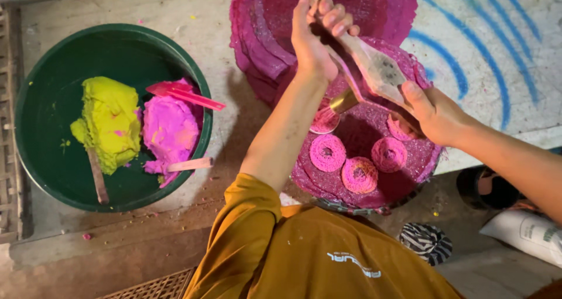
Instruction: The person presses pink and yellow dough into wooden molds and places the shaped pieces onto circular purple trays.
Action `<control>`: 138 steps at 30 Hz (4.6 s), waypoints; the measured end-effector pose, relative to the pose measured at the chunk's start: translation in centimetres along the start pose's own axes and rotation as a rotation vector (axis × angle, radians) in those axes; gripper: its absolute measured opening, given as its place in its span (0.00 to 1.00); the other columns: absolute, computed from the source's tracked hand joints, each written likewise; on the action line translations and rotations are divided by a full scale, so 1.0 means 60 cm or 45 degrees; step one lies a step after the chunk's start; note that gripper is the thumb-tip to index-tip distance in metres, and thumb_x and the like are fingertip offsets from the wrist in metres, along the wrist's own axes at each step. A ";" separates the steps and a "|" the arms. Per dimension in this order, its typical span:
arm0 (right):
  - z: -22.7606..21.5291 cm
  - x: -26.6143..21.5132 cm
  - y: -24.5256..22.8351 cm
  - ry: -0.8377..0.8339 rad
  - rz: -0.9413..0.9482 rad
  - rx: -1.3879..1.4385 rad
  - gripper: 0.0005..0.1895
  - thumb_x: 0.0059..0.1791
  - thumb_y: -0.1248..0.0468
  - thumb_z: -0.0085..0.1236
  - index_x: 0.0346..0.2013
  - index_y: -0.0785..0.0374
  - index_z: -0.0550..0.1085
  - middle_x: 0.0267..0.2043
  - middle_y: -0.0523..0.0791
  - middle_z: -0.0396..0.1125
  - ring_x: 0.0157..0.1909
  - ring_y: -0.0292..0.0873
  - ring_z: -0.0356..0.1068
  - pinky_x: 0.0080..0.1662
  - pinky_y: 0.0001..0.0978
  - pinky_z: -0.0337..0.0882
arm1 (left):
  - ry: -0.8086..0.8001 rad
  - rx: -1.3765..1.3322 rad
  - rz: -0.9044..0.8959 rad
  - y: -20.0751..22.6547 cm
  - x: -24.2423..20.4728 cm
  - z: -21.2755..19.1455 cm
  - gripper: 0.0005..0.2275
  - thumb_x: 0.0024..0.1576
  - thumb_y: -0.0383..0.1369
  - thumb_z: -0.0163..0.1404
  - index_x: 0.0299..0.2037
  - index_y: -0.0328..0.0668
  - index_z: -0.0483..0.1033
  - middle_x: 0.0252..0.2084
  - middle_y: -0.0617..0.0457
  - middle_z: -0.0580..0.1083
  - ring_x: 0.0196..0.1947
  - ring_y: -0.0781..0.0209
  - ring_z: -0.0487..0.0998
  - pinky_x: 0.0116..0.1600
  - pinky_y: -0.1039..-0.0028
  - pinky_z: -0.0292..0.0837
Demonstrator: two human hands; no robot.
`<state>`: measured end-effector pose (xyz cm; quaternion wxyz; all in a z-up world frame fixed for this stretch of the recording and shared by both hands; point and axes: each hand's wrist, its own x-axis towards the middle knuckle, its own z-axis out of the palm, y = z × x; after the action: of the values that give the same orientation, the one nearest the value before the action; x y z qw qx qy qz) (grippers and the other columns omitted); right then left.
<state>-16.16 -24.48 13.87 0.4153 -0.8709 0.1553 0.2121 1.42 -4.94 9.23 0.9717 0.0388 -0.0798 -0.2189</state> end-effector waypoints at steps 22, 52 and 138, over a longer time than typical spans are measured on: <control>0.008 0.004 0.053 -0.185 -0.566 0.848 0.38 0.57 0.31 0.27 0.40 0.60 0.73 0.24 0.39 0.63 0.22 0.34 0.60 0.24 0.26 0.57 | -0.457 0.993 -0.097 0.051 -0.016 0.104 0.26 0.55 0.44 0.59 0.55 0.34 0.64 0.46 0.46 0.75 0.47 0.57 0.79 0.55 0.64 0.74; 0.078 -0.197 -0.209 -0.898 -1.416 -0.309 0.28 0.58 0.41 0.45 0.33 0.64 0.71 0.29 0.47 0.67 0.33 0.52 0.72 0.36 0.45 0.68 | -0.840 3.095 -1.044 0.345 -0.494 0.228 0.11 0.59 0.41 0.48 0.48 0.49 0.74 0.35 0.51 0.77 0.36 0.60 0.82 0.38 0.67 0.74; 0.399 0.082 -0.251 -0.028 -1.194 -1.323 0.22 0.44 0.70 0.56 0.51 0.50 0.76 0.57 0.50 0.60 0.53 0.56 0.62 0.52 0.46 0.68 | 1.005 2.136 1.329 0.461 -0.698 -0.064 0.15 0.62 0.27 0.55 0.58 0.37 0.69 0.53 0.52 0.72 0.51 0.62 0.74 0.57 0.72 0.72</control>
<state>-10.96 3.09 7.81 -0.0056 -0.9295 -0.3627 0.0660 -23.65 38.19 2.74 0.5647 0.7255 0.1090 0.3781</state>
